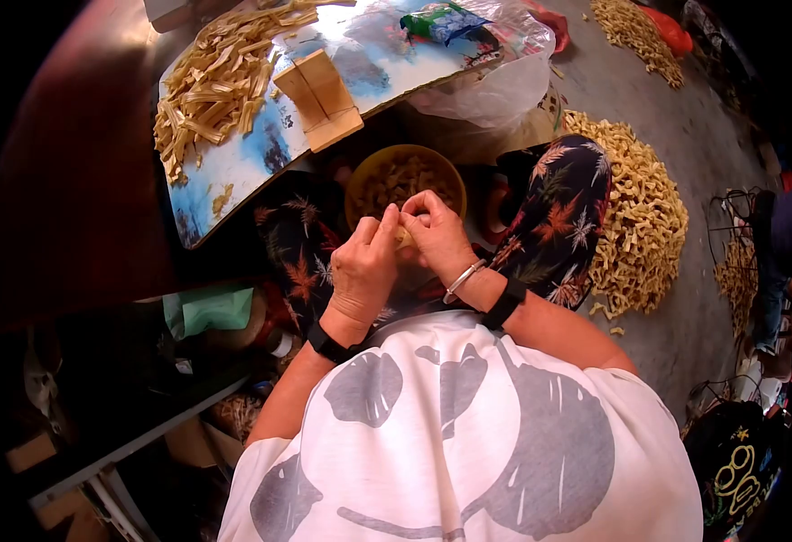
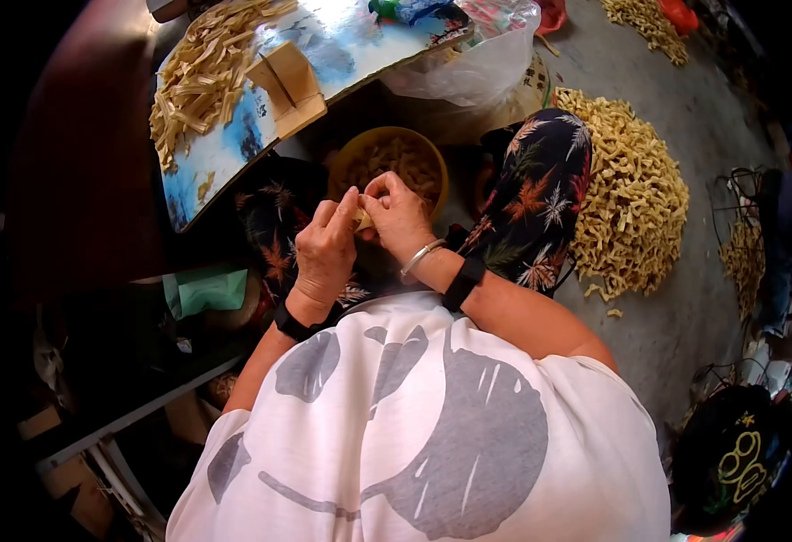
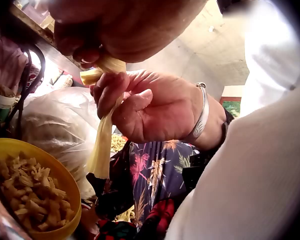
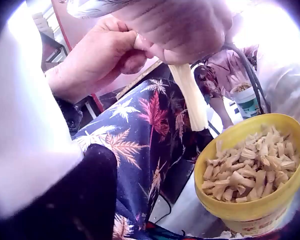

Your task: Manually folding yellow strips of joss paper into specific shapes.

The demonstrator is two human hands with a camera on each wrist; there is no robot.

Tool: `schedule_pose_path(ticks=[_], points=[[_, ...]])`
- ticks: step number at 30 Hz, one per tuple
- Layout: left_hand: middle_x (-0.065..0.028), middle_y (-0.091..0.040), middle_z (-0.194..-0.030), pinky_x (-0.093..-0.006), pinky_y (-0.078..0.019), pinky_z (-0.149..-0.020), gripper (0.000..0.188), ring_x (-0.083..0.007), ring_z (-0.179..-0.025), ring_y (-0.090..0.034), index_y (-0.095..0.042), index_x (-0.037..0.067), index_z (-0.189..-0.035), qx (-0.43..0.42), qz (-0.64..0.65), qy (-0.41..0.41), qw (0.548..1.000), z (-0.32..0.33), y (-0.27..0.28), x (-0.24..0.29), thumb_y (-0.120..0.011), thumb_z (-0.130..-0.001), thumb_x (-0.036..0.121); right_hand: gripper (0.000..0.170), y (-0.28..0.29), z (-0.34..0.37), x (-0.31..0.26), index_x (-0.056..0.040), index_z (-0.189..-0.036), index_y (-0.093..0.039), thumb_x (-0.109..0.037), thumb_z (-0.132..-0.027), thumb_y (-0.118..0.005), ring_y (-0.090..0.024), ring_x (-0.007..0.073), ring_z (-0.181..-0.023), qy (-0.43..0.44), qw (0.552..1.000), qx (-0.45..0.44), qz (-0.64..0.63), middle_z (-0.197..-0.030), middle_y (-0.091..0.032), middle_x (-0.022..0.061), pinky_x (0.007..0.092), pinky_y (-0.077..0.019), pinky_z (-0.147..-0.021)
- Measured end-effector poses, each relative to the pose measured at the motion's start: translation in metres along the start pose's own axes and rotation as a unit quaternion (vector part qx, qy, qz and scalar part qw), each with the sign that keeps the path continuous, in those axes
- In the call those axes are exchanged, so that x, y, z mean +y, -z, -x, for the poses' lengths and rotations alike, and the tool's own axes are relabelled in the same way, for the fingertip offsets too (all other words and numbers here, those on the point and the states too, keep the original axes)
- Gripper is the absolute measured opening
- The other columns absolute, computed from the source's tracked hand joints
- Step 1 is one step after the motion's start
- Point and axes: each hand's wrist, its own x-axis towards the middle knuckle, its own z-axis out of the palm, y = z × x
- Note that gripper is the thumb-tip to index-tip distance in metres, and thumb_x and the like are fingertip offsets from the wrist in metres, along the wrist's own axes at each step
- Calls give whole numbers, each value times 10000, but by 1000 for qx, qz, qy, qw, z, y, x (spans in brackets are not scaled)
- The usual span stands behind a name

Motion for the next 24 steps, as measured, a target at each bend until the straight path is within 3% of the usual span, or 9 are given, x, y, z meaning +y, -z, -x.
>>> schedule_pose_path(ticks=[4,9,13,16,19,21,23,24], points=[[-118,-568,-879,-345,-546,-617,377,-288,-725,-645,-648,31,-1153,6,1,32,999,-3,-2,-4,-639,-779,-16,174,3,2,-1,-46,-1007,-650,-210,-964,-609,-622,99,-595,20,998,-55,23,-782,-676,33,216,-479,-496],[-155,-578,-942,-370,-538,-721,362,-333,-807,-639,-650,25,-1150,-32,184,56,981,-6,0,-11,-585,-809,-78,231,10,-5,16,-15,-1001,-665,-229,-979,-580,-608,83,-762,83,993,-72,33,-889,-675,38,231,-513,-618],[-166,-589,-970,-354,-523,-752,360,-339,-837,-635,-646,25,-1150,-53,256,109,959,-2,0,-12,-572,-818,-92,232,14,-4,15,-36,-1043,-669,-231,-990,-555,-599,82,-820,-4,990,-139,-30,-976,-669,12,232,-515,-671],[-131,-616,-884,-312,-524,-674,294,-259,-747,-653,-650,17,-1107,-7,225,89,970,-1,-8,-18,-577,-840,-84,251,18,-3,7,-54,-1051,-673,-252,-1006,-525,-594,80,-843,-63,974,-205,-75,-999,-662,-7,229,-514,-678],[-18,-603,-821,-230,-503,-612,182,-131,-670,-608,-653,34,-1079,-69,383,323,863,0,-5,-17,-564,-935,-33,270,19,-2,5,-58,-1044,-671,-268,-1018,-503,-597,78,-853,-78,973,-195,-100,-987,-661,-12,228,-517,-673],[-5,-609,-783,-203,-484,-550,121,-80,-630,-593,-643,47,-1070,-57,477,331,812,3,-4,-19,-579,-968,48,274,17,-5,2,-52,-1045,-662,-270,-1022,-497,-603,78,-838,-85,973,-171,-129,-972,-663,-6,225,-522,-653],[-15,-625,-784,-193,-476,-535,124,-70,-639,-597,-643,44,-1078,-51,531,349,770,3,-1,-13,-582,-973,67,269,13,-9,6,-46,-1036,-642,-271,-1025,-494,-612,81,-773,-45,989,-131,-62,-915,-667,11,228,-528,-608],[-13,-649,-796,-181,-461,-520,127,-49,-626,-576,-652,36,-1075,-47,530,337,777,3,0,-9,-607,-963,77,268,11,-8,3,-42,-1031,-632,-271,-1027,-493,-617,83,-741,-25,993,-110,-28,-887,-669,20,230,-530,-586]])
